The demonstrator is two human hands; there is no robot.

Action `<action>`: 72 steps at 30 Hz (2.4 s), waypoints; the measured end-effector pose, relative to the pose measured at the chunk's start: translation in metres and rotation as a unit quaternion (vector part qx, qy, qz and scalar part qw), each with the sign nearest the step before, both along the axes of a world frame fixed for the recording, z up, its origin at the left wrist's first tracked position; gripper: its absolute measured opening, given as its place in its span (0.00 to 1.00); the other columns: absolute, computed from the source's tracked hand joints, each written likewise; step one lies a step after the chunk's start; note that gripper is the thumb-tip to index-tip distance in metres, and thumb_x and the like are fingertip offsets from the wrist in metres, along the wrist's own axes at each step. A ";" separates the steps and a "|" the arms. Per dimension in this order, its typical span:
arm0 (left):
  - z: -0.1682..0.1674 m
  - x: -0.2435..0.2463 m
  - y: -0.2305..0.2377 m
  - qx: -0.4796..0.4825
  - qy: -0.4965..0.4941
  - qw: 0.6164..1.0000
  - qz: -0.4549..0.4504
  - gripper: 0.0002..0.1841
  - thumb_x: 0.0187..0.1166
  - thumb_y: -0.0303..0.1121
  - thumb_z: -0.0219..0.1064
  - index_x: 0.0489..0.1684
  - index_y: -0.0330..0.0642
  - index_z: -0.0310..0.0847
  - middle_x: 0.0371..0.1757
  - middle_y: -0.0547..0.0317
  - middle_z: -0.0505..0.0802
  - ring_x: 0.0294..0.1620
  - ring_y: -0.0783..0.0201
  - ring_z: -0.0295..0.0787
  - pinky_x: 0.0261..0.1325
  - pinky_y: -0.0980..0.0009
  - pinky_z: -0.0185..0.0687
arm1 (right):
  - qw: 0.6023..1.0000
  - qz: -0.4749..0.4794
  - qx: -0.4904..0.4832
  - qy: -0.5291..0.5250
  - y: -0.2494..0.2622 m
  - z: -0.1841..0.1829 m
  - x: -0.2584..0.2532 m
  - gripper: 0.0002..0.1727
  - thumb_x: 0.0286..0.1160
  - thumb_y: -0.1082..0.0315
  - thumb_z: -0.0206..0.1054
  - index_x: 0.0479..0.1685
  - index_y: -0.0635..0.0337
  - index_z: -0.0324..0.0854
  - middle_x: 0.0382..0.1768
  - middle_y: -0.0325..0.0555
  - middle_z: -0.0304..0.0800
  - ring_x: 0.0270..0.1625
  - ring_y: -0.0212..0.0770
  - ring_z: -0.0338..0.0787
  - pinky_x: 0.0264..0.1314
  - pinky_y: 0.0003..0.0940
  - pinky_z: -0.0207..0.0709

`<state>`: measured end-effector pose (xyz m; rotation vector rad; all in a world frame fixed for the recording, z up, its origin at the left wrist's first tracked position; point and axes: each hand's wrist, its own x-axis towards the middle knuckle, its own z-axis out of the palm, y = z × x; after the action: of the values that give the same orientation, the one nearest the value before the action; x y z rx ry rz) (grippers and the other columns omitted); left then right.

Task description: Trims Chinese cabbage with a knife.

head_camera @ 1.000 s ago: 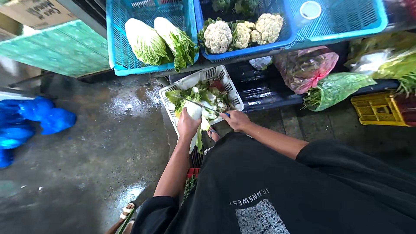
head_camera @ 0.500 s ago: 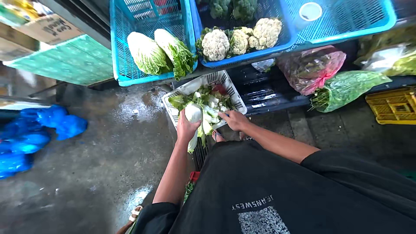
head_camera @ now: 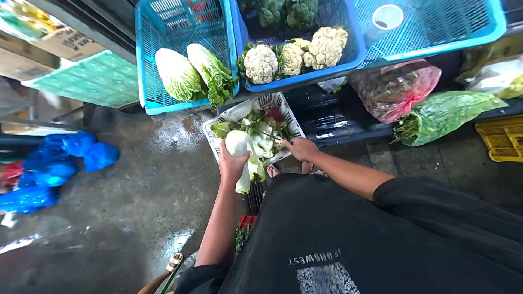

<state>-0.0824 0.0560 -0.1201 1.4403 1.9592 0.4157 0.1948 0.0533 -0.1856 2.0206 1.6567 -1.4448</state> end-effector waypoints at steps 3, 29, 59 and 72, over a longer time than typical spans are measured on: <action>0.005 -0.002 -0.002 -0.001 -0.066 0.997 0.041 0.54 0.54 0.46 0.90 0.86 0.50 0.60 0.63 0.44 0.89 0.62 0.52 0.90 0.66 0.45 0.85 | 0.999 0.001 0.020 0.030 0.005 0.013 0.005 0.44 0.86 0.28 0.40 0.49 0.61 0.86 0.44 0.63 0.90 0.55 0.65 0.90 0.58 0.70 0.78; 0.068 -0.071 0.005 0.028 0.121 0.971 -0.203 0.47 0.53 0.49 0.88 0.81 0.52 0.72 0.65 0.48 0.90 0.63 0.46 0.90 0.64 0.37 0.84 | 0.923 0.191 0.279 0.185 0.072 0.110 -0.078 0.18 0.54 0.61 0.82 0.42 0.53 0.83 0.29 0.44 0.87 0.34 0.46 0.88 0.37 0.56 0.82; -0.005 -0.068 0.001 -0.098 -0.404 0.910 -0.017 0.50 0.60 0.40 0.81 0.85 0.34 0.55 0.56 0.41 0.92 0.49 0.53 0.96 0.51 0.54 0.96 | 0.976 -0.212 -0.030 -0.036 -0.140 -0.024 0.103 0.52 0.76 0.20 0.47 0.58 0.65 0.86 0.58 0.69 0.88 0.66 0.69 0.86 0.70 0.75 0.72; 0.221 0.046 0.203 0.132 -0.278 0.951 -0.020 0.35 0.78 0.56 0.69 0.81 0.47 0.70 0.58 0.53 0.92 0.53 0.60 0.92 0.57 0.54 0.90 | 0.869 -0.469 -0.142 -0.072 -0.303 -0.092 0.242 0.56 0.76 0.22 0.51 0.65 0.77 0.81 0.66 0.79 0.82 0.74 0.72 0.80 0.75 0.72 0.69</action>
<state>-0.0360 0.2593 0.1007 1.3309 1.4537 0.9791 0.4364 -0.2501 -0.2775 2.7711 0.2883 -1.5476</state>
